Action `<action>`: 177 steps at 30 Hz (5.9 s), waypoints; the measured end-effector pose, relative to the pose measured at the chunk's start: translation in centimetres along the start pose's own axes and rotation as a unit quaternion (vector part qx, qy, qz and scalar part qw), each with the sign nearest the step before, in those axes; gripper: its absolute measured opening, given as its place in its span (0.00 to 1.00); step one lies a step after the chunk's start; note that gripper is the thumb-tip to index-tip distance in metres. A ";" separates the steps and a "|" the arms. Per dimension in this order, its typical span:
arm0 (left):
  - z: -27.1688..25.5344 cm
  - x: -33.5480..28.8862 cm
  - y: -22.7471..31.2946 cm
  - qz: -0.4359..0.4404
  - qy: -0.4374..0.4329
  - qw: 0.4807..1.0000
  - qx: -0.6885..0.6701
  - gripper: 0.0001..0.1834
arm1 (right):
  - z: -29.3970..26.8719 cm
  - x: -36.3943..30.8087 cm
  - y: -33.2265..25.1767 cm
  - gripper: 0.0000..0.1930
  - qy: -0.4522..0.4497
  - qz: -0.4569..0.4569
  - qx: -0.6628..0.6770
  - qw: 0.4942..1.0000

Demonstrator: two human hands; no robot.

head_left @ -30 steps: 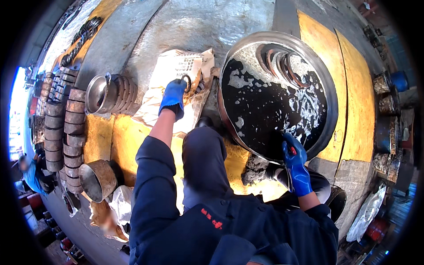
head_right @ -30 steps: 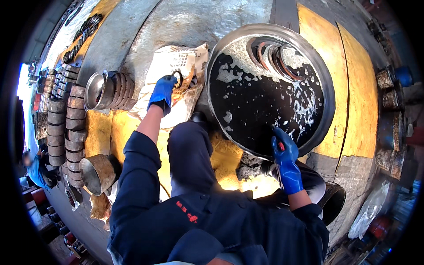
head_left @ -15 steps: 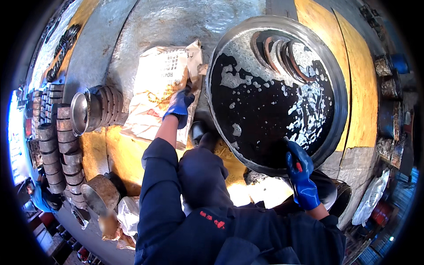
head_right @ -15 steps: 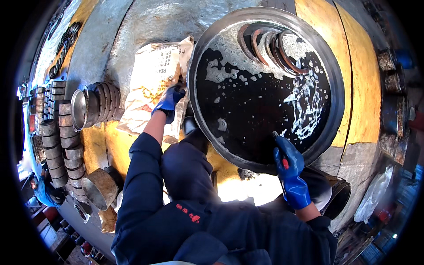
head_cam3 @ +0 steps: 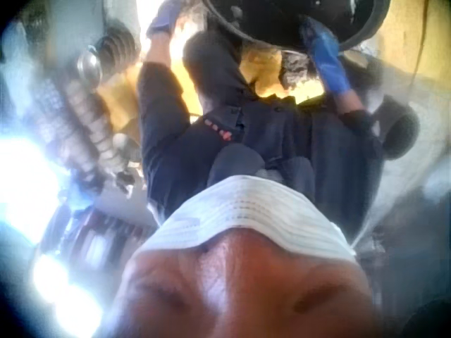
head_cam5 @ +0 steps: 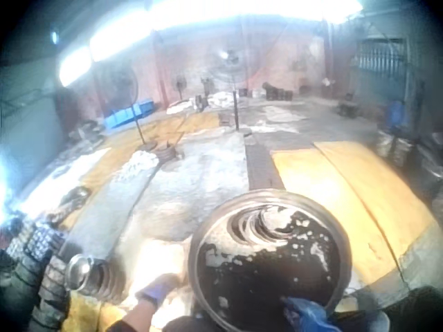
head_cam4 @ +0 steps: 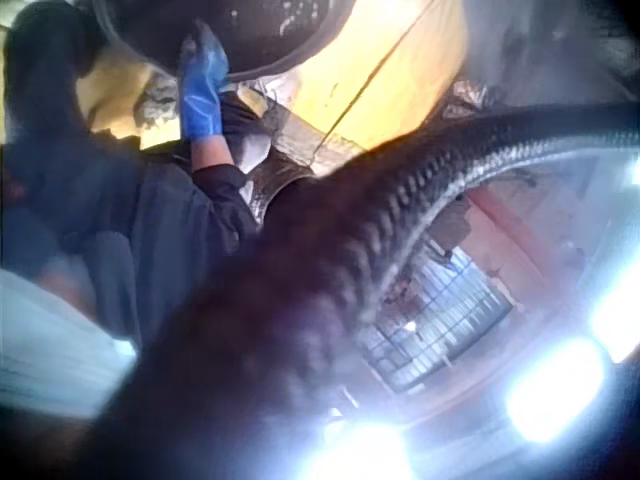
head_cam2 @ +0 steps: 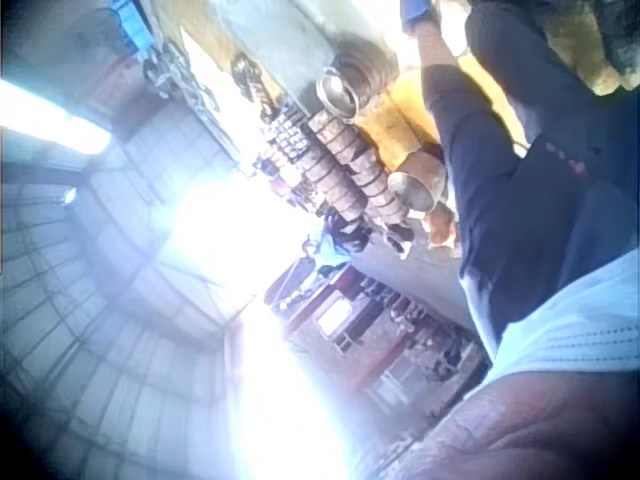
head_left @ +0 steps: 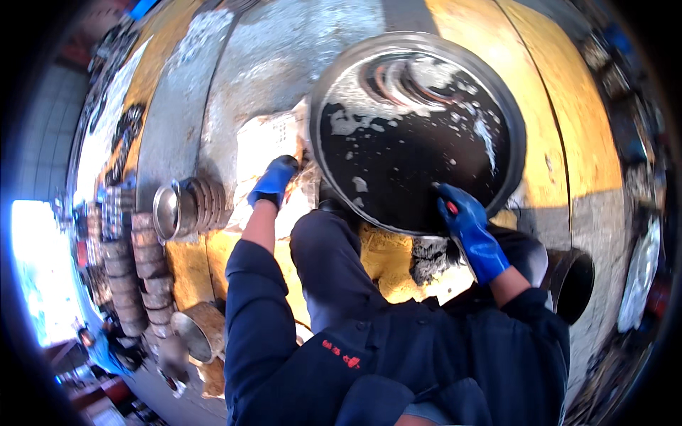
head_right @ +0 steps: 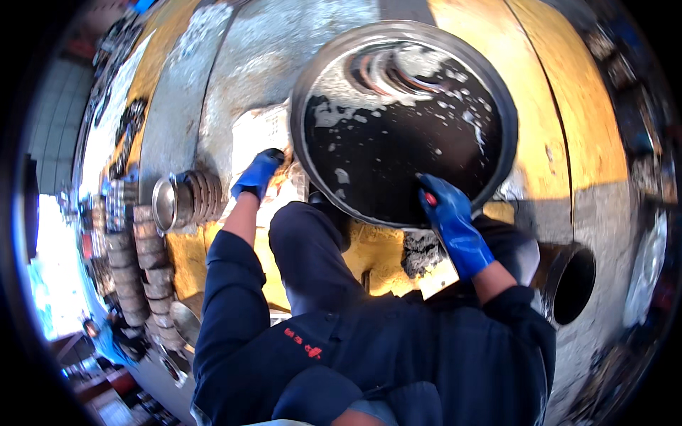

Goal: The person uses a brush and their hands to scrub metal rings and industrial parts inside a bucket of dark liquid, then places the parts onto a cloth on the floor.

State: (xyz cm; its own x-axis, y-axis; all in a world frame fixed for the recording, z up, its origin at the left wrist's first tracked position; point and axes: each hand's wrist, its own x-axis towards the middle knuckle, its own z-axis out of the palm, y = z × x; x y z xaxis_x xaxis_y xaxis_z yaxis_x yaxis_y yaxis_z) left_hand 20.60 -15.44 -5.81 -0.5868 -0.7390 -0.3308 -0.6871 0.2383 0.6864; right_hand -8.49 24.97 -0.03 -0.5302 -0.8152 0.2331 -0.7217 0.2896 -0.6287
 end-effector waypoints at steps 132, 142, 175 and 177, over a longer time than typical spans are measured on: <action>13.3 -3.4 22.2 0.007 -0.003 0.953 -0.303 0.14 | 2.3 8.5 3.0 0.16 -0.031 0.239 0.176 0.954; 14.2 -2.6 21.5 0.049 -0.142 0.932 -0.329 0.15 | 0.7 9.5 1.4 0.19 -0.150 0.229 0.293 0.916; 13.5 -2.5 21.9 0.094 -0.194 0.928 -0.305 0.17 | 0.8 8.6 -0.7 0.12 -0.017 -0.159 0.101 0.982; 13.7 -2.3 21.8 0.072 -0.156 0.948 -0.269 0.17 | 1.9 8.8 -0.4 0.15 0.063 -0.103 0.133 0.984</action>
State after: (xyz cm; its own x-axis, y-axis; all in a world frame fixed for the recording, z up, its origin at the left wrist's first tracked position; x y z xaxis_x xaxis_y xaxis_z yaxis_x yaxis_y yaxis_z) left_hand 1.03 0.08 1.03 -0.8135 -0.4817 -0.3257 -0.3211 -0.0950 0.9423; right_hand -12.04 16.70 0.81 -0.4477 -0.7694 0.4556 -0.6866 -0.0306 -0.7264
